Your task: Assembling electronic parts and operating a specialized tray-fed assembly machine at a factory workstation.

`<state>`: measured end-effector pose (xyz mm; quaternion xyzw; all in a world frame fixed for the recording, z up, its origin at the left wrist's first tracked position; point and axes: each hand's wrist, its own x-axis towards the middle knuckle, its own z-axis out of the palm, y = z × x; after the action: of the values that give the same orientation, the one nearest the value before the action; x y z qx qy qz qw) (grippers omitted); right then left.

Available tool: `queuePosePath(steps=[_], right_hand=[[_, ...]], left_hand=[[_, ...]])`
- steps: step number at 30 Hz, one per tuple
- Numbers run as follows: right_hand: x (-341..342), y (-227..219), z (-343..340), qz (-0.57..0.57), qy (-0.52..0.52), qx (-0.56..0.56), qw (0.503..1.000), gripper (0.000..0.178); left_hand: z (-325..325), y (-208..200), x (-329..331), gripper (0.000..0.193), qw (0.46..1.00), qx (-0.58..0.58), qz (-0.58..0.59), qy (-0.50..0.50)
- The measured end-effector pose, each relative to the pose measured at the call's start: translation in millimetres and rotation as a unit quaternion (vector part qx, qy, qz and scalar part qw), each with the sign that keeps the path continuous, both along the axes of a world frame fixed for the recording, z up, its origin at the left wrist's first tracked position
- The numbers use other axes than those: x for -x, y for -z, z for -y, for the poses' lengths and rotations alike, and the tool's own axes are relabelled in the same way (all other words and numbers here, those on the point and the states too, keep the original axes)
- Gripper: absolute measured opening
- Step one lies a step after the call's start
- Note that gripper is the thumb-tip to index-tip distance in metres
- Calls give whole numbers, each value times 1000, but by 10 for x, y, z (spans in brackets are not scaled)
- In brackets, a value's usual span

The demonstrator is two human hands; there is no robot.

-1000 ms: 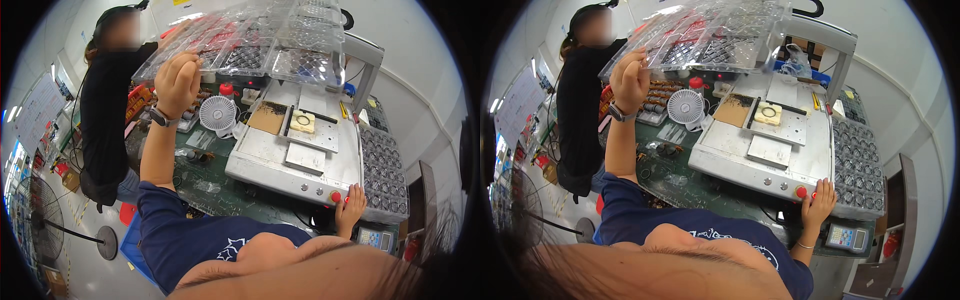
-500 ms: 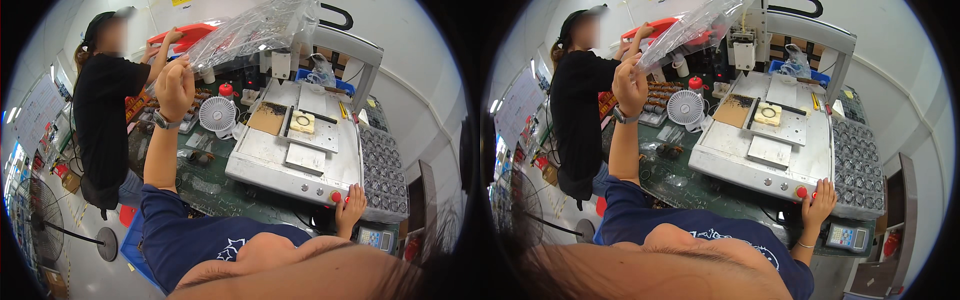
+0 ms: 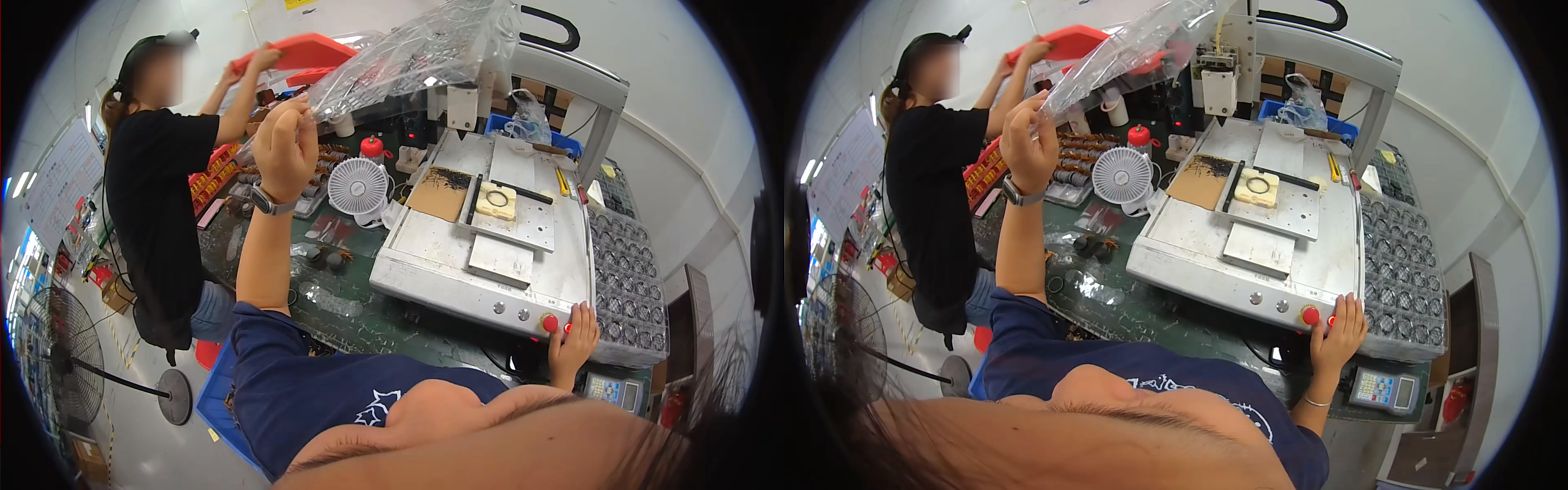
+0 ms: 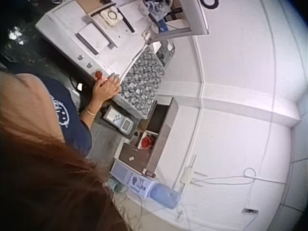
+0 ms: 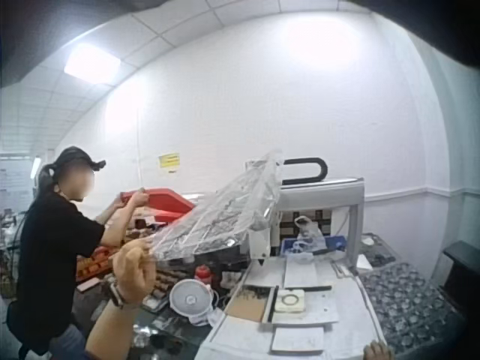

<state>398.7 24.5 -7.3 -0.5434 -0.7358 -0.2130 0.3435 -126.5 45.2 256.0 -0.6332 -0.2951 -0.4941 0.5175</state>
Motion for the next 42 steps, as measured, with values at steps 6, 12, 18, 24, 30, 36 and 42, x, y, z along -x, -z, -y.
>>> queuePosePath(steps=[6,12,18,24,30,36,42], right_hand=[[5,-15,4,-1,-1,-3,1000,56],[-11,-5,2,4,2,-4,1000,56],[2,-11,-2,5,4,1,1000,55],[35,13,-9,8,14,0,1000,54],[30,42,-32,8,30,-7,999,55],[23,-6,-69,-7,30,-13,999,55],[37,27,-47,-24,32,1,999,55]], left_hand=[[117,-138,50,19,997,-47,-43,-46],[237,-363,104,21,993,-74,-40,-80],[354,-380,101,28,976,-110,-62,-175],[402,-247,206,22,972,-119,-69,-189],[346,-169,267,18,966,-153,-56,-201],[-86,-560,568,19,960,-181,-37,-213],[-1921,-1460,1362,53,850,96,86,-511]])
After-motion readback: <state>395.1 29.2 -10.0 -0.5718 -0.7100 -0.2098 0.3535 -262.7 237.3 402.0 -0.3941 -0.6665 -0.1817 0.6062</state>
